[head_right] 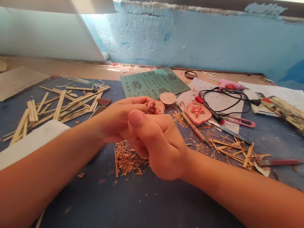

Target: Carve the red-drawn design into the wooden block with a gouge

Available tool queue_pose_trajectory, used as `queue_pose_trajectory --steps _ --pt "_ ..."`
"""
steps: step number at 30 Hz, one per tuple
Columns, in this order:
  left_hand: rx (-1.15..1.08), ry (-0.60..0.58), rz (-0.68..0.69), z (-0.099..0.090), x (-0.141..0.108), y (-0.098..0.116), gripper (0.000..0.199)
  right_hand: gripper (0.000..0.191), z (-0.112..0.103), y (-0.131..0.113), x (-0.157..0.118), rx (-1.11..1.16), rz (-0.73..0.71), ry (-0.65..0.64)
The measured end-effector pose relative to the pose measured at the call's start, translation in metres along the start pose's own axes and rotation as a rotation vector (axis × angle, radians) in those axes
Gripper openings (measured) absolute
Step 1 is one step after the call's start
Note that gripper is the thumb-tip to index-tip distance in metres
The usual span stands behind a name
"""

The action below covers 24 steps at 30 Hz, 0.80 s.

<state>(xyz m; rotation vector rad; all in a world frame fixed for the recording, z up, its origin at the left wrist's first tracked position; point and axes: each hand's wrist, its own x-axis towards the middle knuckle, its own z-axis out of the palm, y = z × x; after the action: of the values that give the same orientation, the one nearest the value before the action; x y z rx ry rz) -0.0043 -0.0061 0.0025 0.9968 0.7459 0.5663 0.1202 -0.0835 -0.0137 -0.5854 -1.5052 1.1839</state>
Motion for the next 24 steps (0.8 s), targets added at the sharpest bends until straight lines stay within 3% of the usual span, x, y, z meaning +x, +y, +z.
queue_pose_trajectory --steps 7,13,18,21,24 --pt "0.032 0.006 -0.014 -0.002 0.0 -0.001 0.02 0.052 -0.002 -0.019 0.006 -0.073 -0.06 -0.052" --pt "0.019 -0.043 0.045 -0.004 0.003 -0.005 0.022 0.057 0.006 -0.015 0.005 -0.042 -0.062 -0.007" --pt "0.005 -0.019 0.028 -0.001 0.005 -0.004 0.024 0.057 0.009 -0.008 -0.002 -0.198 -0.023 -0.024" --pt "0.022 -0.014 0.033 -0.003 0.007 -0.006 0.024 0.06 0.011 -0.003 -0.004 -0.034 -0.012 -0.03" --pt "0.016 -0.04 0.042 -0.005 0.006 -0.007 0.02 0.06 0.014 0.0 0.004 0.048 0.003 0.062"
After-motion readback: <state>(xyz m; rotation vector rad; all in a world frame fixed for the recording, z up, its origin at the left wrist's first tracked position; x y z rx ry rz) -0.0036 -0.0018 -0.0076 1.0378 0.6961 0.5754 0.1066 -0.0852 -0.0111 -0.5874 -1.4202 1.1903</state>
